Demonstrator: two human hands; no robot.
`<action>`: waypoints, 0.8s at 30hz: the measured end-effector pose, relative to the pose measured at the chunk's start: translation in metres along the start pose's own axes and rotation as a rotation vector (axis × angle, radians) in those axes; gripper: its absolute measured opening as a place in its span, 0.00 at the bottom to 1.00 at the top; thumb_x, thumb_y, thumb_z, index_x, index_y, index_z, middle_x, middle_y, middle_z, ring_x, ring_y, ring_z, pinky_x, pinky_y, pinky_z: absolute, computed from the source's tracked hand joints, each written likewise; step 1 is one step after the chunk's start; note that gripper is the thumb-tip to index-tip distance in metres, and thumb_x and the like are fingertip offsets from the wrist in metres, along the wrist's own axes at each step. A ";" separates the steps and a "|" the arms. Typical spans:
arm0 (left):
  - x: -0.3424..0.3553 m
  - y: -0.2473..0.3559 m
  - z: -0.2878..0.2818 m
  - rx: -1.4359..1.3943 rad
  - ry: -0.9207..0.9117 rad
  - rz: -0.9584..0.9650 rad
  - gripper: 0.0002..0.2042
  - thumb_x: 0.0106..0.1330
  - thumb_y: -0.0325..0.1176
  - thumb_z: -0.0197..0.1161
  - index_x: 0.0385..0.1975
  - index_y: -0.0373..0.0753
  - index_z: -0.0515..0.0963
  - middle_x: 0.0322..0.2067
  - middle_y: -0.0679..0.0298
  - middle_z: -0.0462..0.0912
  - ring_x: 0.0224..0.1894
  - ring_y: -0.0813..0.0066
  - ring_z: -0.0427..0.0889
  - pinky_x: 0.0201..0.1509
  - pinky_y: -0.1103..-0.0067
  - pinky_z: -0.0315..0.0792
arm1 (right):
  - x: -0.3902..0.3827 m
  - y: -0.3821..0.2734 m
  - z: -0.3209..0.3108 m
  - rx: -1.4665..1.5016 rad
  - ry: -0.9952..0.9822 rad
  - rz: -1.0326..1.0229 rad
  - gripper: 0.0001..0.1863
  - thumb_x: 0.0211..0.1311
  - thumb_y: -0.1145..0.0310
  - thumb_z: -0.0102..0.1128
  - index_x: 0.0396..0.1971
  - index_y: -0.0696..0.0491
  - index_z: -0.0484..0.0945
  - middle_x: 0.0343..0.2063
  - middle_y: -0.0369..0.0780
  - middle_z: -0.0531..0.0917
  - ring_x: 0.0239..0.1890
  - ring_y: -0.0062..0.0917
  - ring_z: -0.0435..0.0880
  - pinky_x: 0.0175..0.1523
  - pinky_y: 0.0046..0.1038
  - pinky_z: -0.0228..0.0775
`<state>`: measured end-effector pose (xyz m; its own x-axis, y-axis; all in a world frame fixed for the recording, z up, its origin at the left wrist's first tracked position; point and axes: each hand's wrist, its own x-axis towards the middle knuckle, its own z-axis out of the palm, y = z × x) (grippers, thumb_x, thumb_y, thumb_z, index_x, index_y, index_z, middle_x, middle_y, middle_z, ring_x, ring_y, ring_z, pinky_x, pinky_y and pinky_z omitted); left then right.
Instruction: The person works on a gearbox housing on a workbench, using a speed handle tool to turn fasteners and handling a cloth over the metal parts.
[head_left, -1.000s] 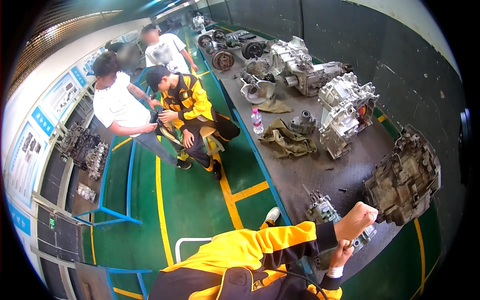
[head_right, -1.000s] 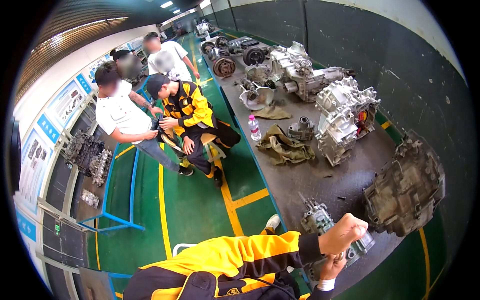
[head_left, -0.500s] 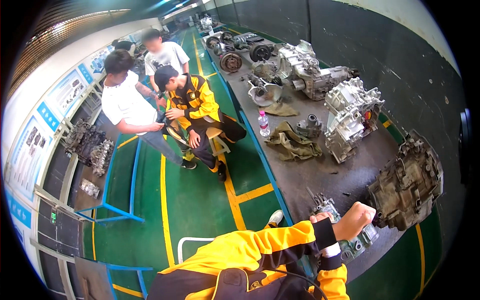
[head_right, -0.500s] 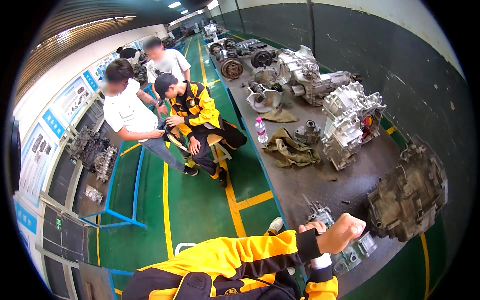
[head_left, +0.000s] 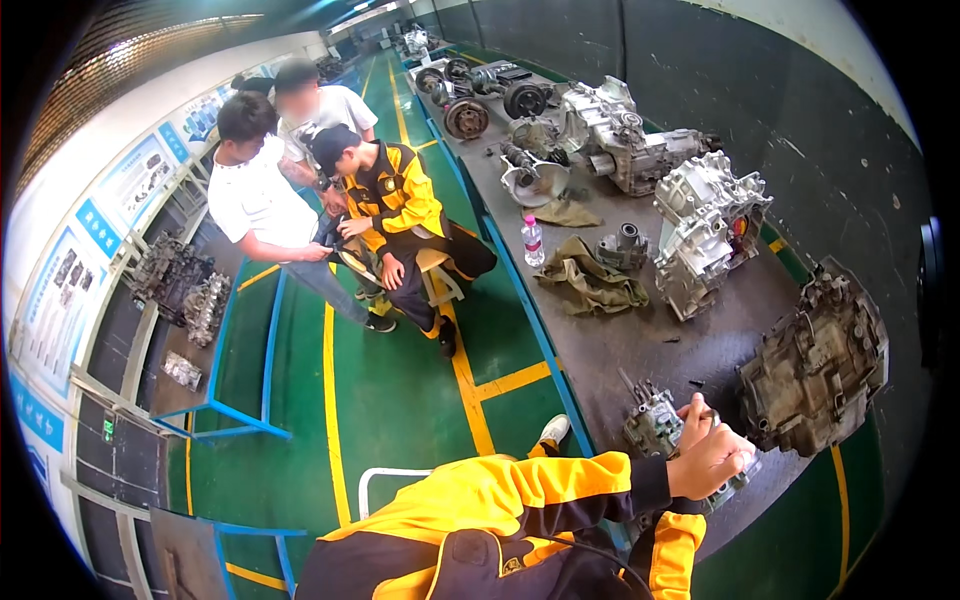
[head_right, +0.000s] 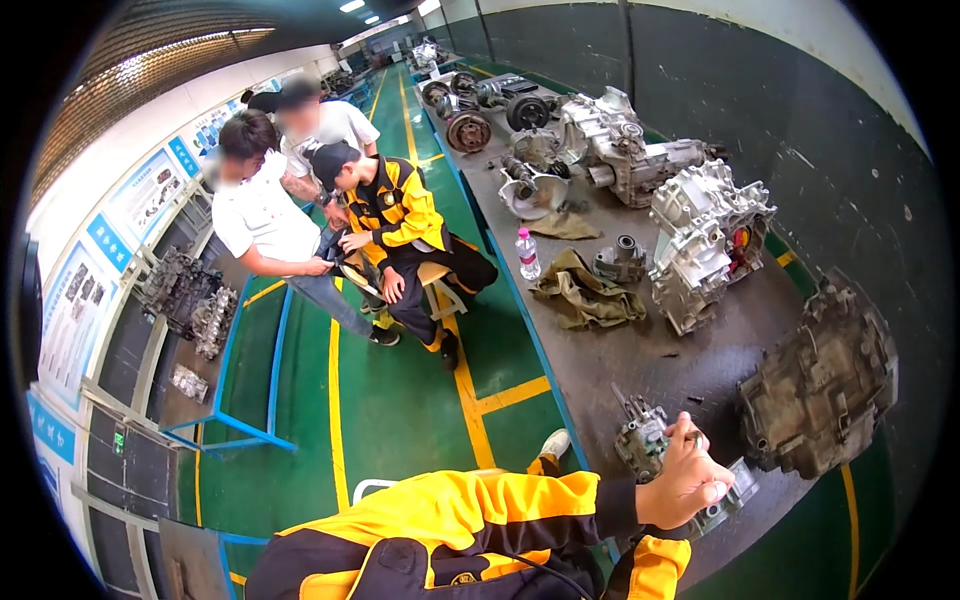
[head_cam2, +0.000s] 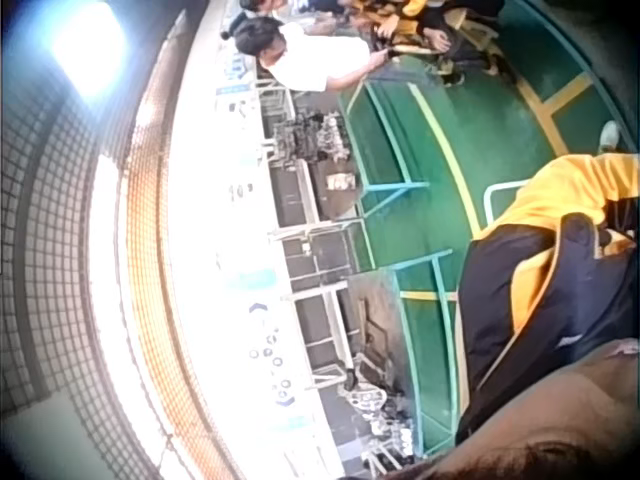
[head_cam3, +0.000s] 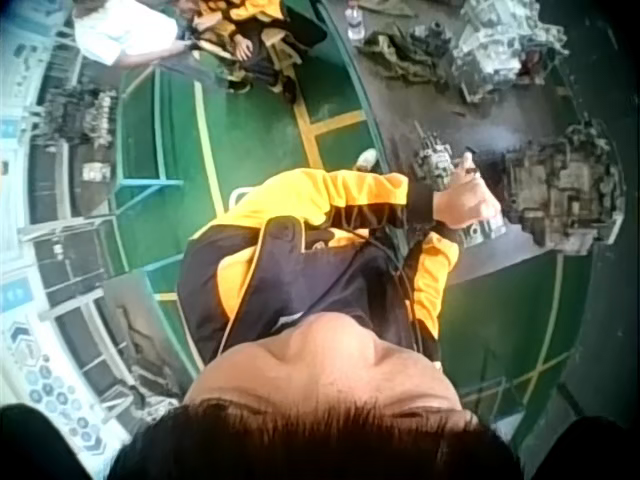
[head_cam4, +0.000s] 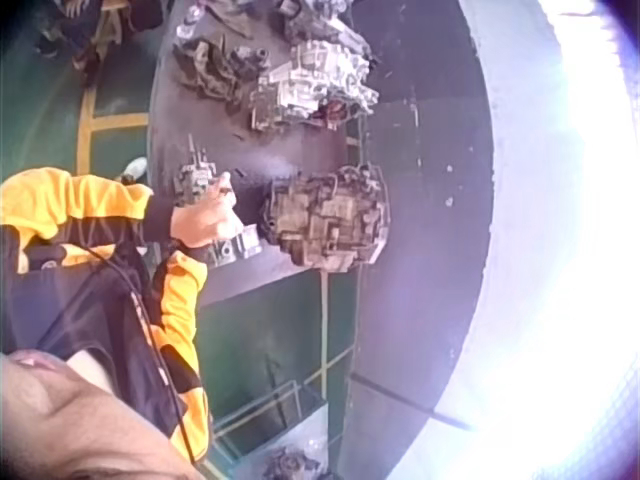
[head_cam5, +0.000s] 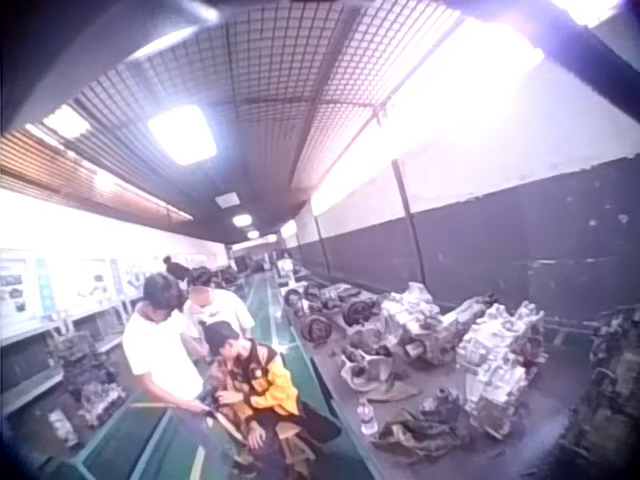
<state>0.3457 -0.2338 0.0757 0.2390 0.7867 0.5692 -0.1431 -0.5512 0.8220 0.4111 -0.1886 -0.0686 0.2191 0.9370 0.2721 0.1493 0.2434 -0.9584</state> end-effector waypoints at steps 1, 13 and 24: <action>0.000 -0.007 0.003 0.096 0.073 0.050 0.25 0.62 0.52 0.37 0.12 0.36 0.58 0.12 0.57 0.62 0.17 0.68 0.65 0.26 0.71 0.59 | -0.005 -0.002 -0.008 -0.030 0.017 -0.009 0.18 0.66 0.62 0.49 0.22 0.60 0.75 0.19 0.39 0.78 0.24 0.25 0.75 0.35 0.29 0.66; 0.018 -0.007 -0.022 -0.189 0.006 -0.110 0.26 0.61 0.52 0.43 0.11 0.35 0.56 0.10 0.65 0.56 0.15 0.78 0.58 0.21 0.77 0.54 | -0.087 -0.017 -0.063 -0.322 0.006 -0.011 0.07 0.62 0.75 0.48 0.30 0.63 0.75 0.23 0.44 0.80 0.26 0.28 0.78 0.33 0.26 0.67; 0.016 -0.008 -0.012 -0.142 -0.003 -0.073 0.30 0.63 0.59 0.39 0.11 0.36 0.56 0.10 0.64 0.56 0.15 0.77 0.57 0.21 0.75 0.52 | -0.060 -0.043 0.023 -0.419 -0.325 -0.228 0.14 0.57 0.65 0.55 0.43 0.49 0.79 0.53 0.42 0.76 0.58 0.41 0.70 0.65 0.44 0.55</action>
<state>0.3395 -0.2137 0.0783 0.2563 0.8227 0.5075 -0.2591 -0.4474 0.8560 0.3696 -0.2497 -0.0461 -0.1607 0.9177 0.3634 0.5419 0.3898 -0.7446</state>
